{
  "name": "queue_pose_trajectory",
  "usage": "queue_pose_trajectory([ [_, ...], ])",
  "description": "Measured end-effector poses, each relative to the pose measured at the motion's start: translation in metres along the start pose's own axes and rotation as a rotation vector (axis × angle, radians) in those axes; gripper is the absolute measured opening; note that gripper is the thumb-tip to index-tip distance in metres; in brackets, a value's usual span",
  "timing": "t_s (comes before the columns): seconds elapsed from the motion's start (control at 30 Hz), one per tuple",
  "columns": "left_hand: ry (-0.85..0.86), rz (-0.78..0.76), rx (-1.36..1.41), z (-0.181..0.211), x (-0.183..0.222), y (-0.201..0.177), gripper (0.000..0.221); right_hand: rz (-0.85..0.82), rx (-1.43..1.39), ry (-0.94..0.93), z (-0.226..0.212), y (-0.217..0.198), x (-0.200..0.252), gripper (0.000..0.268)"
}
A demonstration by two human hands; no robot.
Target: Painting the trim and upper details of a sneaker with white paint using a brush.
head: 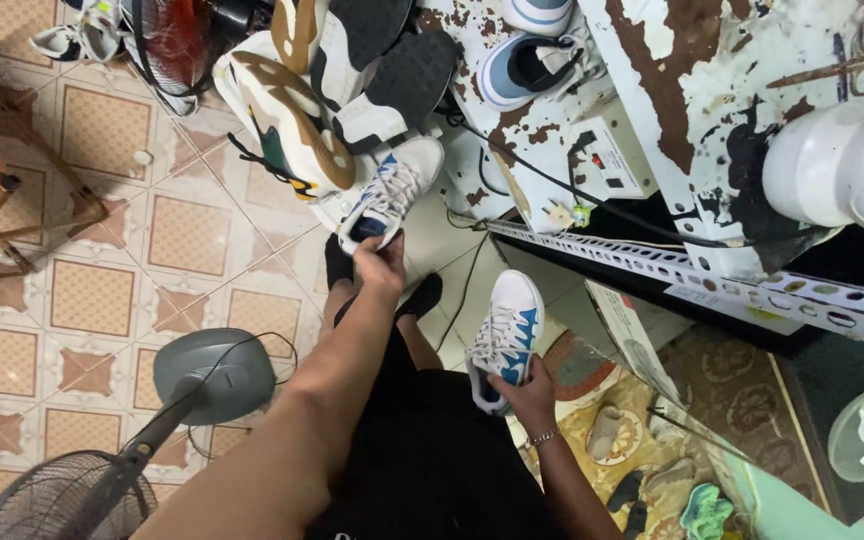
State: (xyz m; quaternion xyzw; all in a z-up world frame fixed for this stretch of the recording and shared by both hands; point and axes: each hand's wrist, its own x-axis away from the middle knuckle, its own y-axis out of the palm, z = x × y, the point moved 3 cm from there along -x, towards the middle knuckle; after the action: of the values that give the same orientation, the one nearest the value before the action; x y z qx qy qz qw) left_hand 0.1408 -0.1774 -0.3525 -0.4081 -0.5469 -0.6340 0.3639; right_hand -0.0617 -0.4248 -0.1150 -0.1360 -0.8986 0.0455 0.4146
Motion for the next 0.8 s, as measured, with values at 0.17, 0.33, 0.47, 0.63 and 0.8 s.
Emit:
queue_pose_trajectory([
  [0.17, 0.053, -0.127, 0.079, -0.03, -0.021, 0.026, 0.043, 0.062, 0.143, -0.084, -0.003, -0.013, 0.001, 0.051],
  [0.33, 0.137, -0.154, 0.121, -0.045, -0.025, 0.044, 0.049, 0.061, 0.059, 0.064, -0.016, -0.013, -0.001, 0.05],
  [0.47, 0.189, -0.126, 0.034, -0.049, -0.035, 0.027, 0.046, 0.055, 0.093, -0.059, -0.012, -0.009, 0.002, 0.05],
  [0.63, 0.163, 0.034, -0.21, -0.037, 0.035, 0.07, 0.075, 0.057, 0.037, -0.054, -0.017, -0.001, 0.009, 0.052],
  [0.8, 0.106, 0.143, -0.506, -0.021, 0.074, 0.085, 0.135, 0.099, -0.006, 0.012, -0.038, 0.015, 0.019, 0.06],
])
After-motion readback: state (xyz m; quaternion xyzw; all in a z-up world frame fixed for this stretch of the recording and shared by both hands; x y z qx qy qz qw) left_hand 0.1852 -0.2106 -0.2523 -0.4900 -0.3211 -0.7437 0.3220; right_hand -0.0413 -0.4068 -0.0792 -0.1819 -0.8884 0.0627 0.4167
